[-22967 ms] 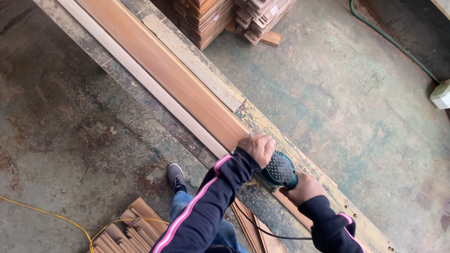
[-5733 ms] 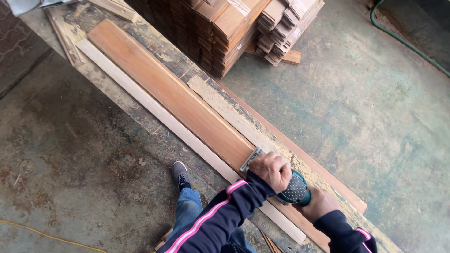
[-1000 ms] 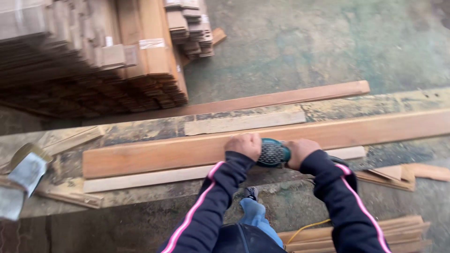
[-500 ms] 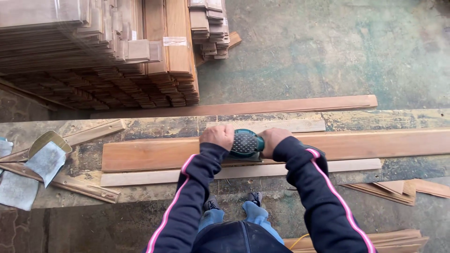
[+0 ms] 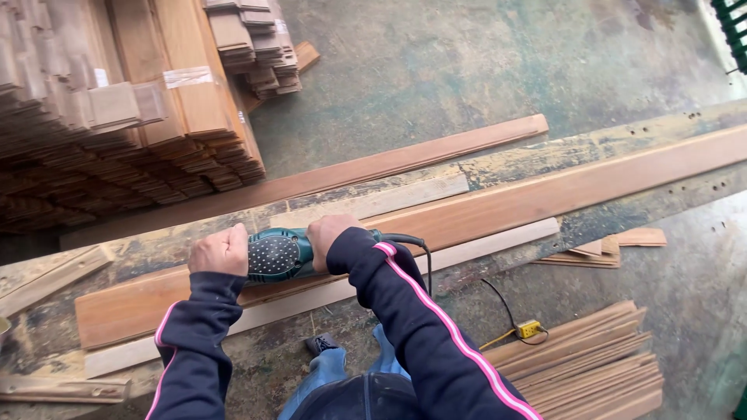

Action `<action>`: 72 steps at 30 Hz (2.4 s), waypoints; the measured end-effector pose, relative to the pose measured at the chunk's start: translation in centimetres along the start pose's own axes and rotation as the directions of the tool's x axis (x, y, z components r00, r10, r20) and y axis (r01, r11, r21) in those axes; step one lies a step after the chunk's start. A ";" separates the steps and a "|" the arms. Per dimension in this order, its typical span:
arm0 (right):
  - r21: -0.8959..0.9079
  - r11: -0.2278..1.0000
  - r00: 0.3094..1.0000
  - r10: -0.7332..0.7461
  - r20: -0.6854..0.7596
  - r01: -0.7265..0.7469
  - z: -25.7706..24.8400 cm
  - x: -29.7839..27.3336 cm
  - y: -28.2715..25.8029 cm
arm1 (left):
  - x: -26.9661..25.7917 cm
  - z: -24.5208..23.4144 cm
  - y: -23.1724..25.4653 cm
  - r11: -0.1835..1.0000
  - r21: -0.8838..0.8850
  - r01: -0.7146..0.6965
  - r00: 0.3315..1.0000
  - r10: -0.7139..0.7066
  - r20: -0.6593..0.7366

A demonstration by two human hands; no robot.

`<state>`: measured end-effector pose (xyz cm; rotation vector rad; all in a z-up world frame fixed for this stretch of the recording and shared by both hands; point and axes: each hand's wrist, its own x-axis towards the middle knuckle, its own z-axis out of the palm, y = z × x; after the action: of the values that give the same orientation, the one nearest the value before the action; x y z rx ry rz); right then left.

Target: The recorder uses an orbital sander to smooth the surface of a long wooden plank.

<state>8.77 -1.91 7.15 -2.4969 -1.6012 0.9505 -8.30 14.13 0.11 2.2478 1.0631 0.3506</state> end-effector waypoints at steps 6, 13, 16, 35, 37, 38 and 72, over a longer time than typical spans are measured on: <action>0.050 0.995 0.995 0.083 0.055 -0.086 0.5 -2.1 7.2 | 0.4 5.6 5.4 0.999 0.040 -0.015 0.998 0.012 0.068; -0.010 0.984 0.978 0.177 0.114 -0.177 -1.4 -7.7 15.1 | -1.2 14.1 14.0 0.989 -0.051 -0.138 0.990 0.137 -0.019; -0.036 0.973 0.968 0.229 0.102 -0.226 -0.9 -9.3 18.2 | -2.7 15.2 17.5 0.993 -0.096 -0.065 0.996 0.069 0.047; -0.071 0.989 0.990 0.130 0.051 -0.126 1.7 -6.0 1.7 | -5.2 2.6 4.9 0.979 -0.155 -0.135 0.991 0.133 -0.028; -0.069 0.993 0.995 0.094 0.044 -0.091 2.2 -4.7 -0.5 | -5.1 0.5 2.8 0.987 -0.128 -0.102 0.995 0.101 -0.011; -0.061 0.996 0.996 0.070 0.052 -0.067 2.7 -3.9 -1.4 | -5.1 -0.5 1.7 0.993 -0.108 -0.052 0.998 0.055 0.023; -0.134 0.929 0.925 0.361 0.116 -0.345 -2.2 -14.6 30.6 | -4.5 23.3 28.8 0.975 -0.218 -0.040 0.995 0.060 0.084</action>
<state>30.74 -27.83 5.64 -2.9253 -1.2863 1.1202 17.27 -13.04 0.52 2.0780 0.8788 0.3641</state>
